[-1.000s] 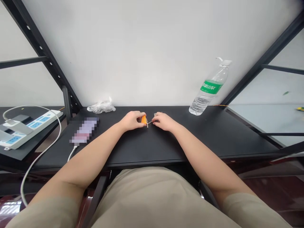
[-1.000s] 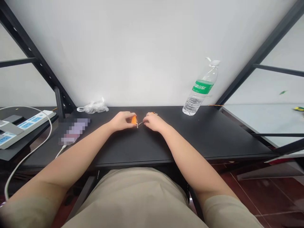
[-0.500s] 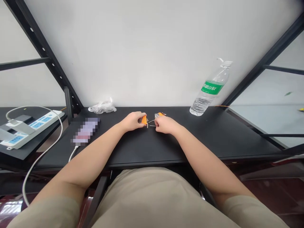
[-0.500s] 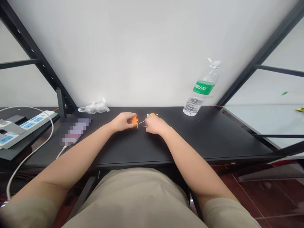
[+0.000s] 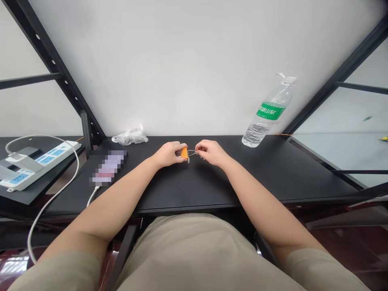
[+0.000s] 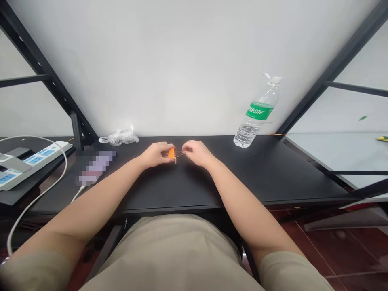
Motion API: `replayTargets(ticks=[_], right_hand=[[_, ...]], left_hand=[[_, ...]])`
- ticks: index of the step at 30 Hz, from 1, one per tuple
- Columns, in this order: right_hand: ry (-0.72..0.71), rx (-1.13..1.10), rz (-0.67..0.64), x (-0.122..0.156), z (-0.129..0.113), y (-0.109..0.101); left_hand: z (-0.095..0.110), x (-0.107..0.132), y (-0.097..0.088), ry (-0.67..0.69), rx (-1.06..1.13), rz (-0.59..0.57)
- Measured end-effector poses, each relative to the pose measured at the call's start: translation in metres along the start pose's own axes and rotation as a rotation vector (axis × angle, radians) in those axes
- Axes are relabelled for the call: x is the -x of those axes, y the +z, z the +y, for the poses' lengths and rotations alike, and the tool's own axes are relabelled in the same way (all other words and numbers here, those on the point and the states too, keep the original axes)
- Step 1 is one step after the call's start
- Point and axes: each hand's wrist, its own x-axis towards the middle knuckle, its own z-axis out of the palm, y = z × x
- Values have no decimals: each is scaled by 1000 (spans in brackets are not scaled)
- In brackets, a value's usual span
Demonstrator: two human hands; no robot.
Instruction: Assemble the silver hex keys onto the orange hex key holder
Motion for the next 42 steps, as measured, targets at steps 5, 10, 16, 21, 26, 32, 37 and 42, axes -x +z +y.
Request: replayTargets(ticks=[5,10,16,21,26,32,37,42], right_hand=[[-21,0,7,1,-3,-2],[-82,57,59,1,-8,-2],[-172,170,65,3,-16,-1],[-219,263,28,6,-22,2],[-90,-101,23,1,-19,13],[195,-744,-19,-5,-11,25],[230,-738,-109,-4,-6,23],[72,-49,-35,-5,12,15]], left_hand=[[1,0,-1,-5,12,1],[0,0,-1,-12,36,10],[0,0,-1,-9,89,26],[2,0,-1,28,64,30],[6,-1,-1,51,47,19],[15,-2,-1,84,41,43],[20,-1,-5,67,55,-5],[12,-1,-7,21,58,11]])
